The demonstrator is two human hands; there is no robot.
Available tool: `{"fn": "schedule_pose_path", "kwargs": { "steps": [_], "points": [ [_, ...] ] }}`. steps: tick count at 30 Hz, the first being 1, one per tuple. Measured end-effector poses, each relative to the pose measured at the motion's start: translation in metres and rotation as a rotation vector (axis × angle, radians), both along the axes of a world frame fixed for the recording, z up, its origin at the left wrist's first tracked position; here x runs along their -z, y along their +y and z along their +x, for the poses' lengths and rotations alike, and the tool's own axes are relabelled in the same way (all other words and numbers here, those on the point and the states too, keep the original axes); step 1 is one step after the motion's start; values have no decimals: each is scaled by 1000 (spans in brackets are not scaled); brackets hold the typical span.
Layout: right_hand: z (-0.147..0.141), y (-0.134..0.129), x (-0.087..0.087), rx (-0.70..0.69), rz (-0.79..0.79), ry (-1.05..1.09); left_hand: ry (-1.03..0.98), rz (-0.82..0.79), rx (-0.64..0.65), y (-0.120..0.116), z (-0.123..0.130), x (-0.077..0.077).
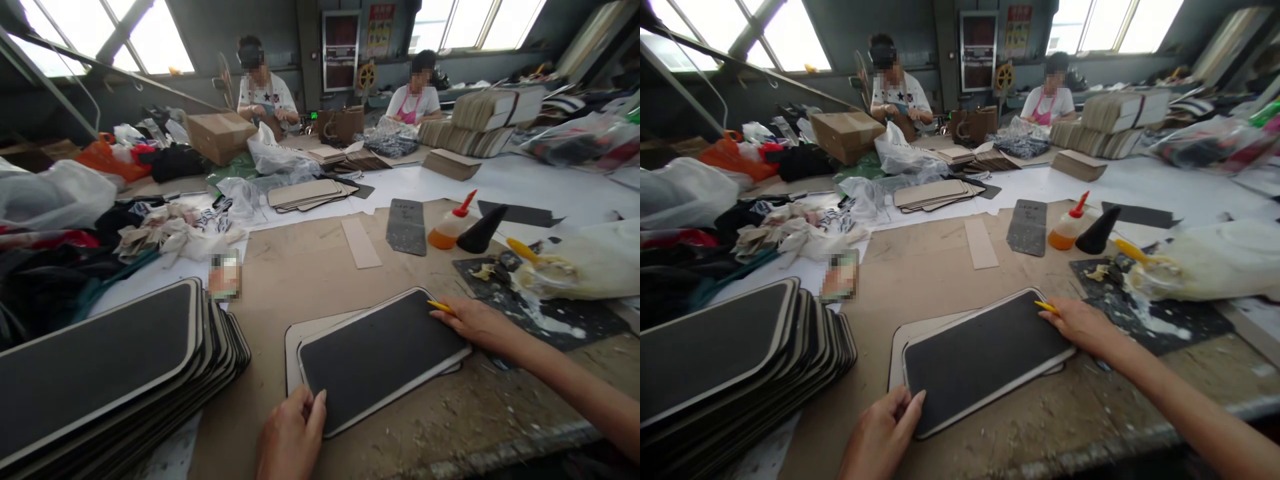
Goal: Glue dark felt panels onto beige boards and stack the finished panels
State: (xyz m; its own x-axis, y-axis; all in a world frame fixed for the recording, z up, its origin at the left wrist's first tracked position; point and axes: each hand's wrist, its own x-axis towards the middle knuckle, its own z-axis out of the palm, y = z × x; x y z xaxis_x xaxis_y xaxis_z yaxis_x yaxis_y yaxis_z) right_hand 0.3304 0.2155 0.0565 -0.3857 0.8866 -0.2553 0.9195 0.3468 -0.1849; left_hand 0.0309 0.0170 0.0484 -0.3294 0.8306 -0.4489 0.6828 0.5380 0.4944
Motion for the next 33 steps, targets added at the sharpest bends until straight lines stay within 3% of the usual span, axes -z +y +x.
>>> {"fn": "schedule_pose_path", "kwargs": {
  "steps": [5, 10, 25, 33],
  "points": [
    [6, 4, 6, -7, 17, 62, 5, -18, -56, 1, 5, -11],
    [9, 10, 10, 0, 7, 66, 2, 46, -94, 0, 6, -12],
    [-18, -4, -22, 60, -93, -175, 32, -22, -15, 1, 2, -10],
    [-17, -5, -23, 65, -96, -132, 12, -18, -14, 1, 0, -5]
  ]
}}
